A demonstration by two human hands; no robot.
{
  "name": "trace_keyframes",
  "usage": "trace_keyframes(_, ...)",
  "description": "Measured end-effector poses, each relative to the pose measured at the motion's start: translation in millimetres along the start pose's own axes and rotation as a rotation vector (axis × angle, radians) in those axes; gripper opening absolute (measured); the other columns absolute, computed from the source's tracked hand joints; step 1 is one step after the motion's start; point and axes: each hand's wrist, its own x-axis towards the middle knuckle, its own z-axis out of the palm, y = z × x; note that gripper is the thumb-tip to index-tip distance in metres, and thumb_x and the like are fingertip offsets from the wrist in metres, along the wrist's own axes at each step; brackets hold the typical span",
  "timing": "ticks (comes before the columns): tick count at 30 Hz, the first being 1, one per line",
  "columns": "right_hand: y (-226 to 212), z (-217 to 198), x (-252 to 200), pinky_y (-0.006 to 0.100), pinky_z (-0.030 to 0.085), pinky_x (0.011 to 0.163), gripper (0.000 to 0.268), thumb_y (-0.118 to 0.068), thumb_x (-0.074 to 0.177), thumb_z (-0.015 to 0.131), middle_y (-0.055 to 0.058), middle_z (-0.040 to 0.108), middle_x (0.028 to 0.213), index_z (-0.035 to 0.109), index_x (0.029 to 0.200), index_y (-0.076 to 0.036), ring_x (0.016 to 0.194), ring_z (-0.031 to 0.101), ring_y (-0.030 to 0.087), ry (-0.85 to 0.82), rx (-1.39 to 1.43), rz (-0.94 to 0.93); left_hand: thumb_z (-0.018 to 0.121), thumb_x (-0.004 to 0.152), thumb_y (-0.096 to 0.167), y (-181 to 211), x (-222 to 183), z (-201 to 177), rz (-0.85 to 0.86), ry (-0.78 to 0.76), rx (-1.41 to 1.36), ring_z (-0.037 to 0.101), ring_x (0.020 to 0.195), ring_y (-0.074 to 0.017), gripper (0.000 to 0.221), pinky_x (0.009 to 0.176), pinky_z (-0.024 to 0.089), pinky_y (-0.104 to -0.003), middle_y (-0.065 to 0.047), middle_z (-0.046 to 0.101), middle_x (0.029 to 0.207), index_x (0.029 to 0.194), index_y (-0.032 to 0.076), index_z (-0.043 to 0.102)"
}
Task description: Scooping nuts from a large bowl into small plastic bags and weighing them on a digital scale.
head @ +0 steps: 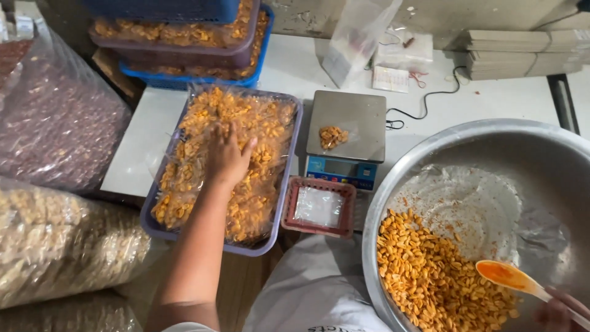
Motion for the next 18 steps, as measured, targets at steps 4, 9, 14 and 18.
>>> trace_keyframes(4,75.5,-13.1,17.0,0.040,0.031,0.045,0.027,-0.007,0.097,0.058,0.013,0.049,0.069,0.070,0.120,-0.002,0.053,0.044,0.022,-0.137,0.301,0.783,0.071,0.094,0.028,31.5,-5.7,27.3,0.259,0.465,0.082,0.038,0.144,-0.0469,0.072,0.111,0.042,-0.054,-0.028,0.036,0.158,0.156,0.006,0.039)
trace_keyframes(9,-15.1,76.6,-54.4,0.040,0.052,0.067,0.027,-0.031,0.108,0.059,0.006,0.080,0.091,0.083,0.118,-0.023,0.083,0.074,0.026,0.030,-0.680,0.471,0.063,0.094,0.028,82.9,-66.6,115.6,0.351,-0.041,-0.098,0.067,0.085,-0.0392,0.020,0.073,0.049,-0.049,-0.017,0.070,0.091,0.103,0.011,0.069)
trace_keyframes(14,-140.9,115.2,-71.3,0.033,0.040,0.055,0.023,-0.012,0.106,0.062,0.013,0.065,0.073,0.081,0.112,-0.001,0.062,0.053,0.019,-0.040,0.126,0.629,0.062,0.075,-0.006,51.0,-65.7,187.4,0.592,-0.308,0.132,0.048,0.139,-0.0311,0.070,0.115,0.031,-0.051,-0.011,0.050,0.152,0.138,0.026,0.063)
trace_keyframes(18,-176.9,115.1,-49.0,0.035,0.037,0.060,0.028,-0.015,0.106,0.060,0.014,0.060,0.076,0.079,0.111,0.005,0.067,0.050,0.021,-0.085,0.294,0.779,0.058,0.096,0.038,63.1,-73.6,167.3,0.559,-0.386,0.113,0.041,0.140,-0.0301,0.052,0.107,0.042,-0.048,-0.009,0.045,0.152,0.144,0.018,0.054)
